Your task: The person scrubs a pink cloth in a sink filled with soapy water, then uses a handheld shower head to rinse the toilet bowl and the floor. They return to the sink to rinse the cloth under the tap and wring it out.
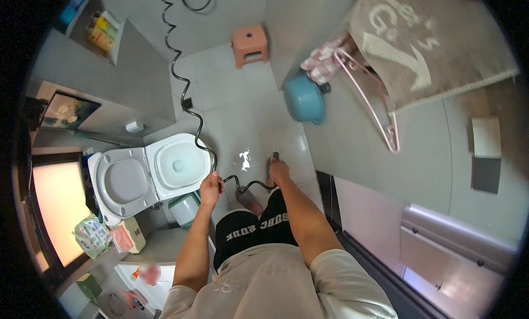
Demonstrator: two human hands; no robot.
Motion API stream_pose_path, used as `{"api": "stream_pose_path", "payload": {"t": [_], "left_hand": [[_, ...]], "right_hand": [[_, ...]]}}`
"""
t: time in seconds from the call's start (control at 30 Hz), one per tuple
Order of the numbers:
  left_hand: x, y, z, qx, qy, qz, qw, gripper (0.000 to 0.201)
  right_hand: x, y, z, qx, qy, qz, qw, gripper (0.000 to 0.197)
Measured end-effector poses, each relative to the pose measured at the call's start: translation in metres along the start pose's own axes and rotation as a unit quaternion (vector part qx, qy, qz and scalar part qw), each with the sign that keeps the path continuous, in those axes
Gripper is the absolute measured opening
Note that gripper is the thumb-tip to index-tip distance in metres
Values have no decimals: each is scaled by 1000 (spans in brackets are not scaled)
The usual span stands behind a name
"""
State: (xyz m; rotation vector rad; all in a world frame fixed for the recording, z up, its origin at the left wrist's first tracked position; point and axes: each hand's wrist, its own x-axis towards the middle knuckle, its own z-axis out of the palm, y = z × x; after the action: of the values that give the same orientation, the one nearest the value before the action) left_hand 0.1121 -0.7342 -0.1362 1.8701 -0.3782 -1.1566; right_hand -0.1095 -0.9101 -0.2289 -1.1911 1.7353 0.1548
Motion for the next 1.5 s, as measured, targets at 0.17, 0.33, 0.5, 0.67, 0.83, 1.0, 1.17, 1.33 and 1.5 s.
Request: {"api": "stream_pose_path", "payload": {"t": [0.17, 0.33, 0.5, 0.67, 0.83, 1.0, 1.17, 1.33, 1.5], "left_hand": [[-41, -18, 41, 55, -21, 25, 998, 49], [-68, -26, 74, 19, -20, 32, 999, 48], [-100, -25, 74, 18, 0, 39, 999, 47], [-134, -22, 27, 28, 74, 74, 994, 46], [-159, -11, -25, 76, 161, 77, 981, 45], [-181, -22, -71, 127, 233, 96, 959, 46], [-182, -37, -105, 124, 268, 72, 953, 43], [-161, -37, -135, 116, 278, 90, 949, 42], [-148, -34, -155, 130, 278, 54, 950, 40]], "right_hand": [[-46, 64, -27, 105, 64, 129, 984, 57], [-60, 119, -48, 155, -21, 157, 975, 58], [-65, 138, -48, 100, -149, 113, 977, 61], [-101, 94, -21, 5, -274, 64, 960, 60], [-130, 67, 48, -37, -345, 23, 938, 59], [-146, 51, 97, -26, -336, -25, 941, 59], [-174, 3, 112, -80, -365, -58, 926, 55], [-169, -35, 132, -104, -348, -100, 926, 63], [-158, -69, 160, -63, -343, -34, 937, 59]]}}
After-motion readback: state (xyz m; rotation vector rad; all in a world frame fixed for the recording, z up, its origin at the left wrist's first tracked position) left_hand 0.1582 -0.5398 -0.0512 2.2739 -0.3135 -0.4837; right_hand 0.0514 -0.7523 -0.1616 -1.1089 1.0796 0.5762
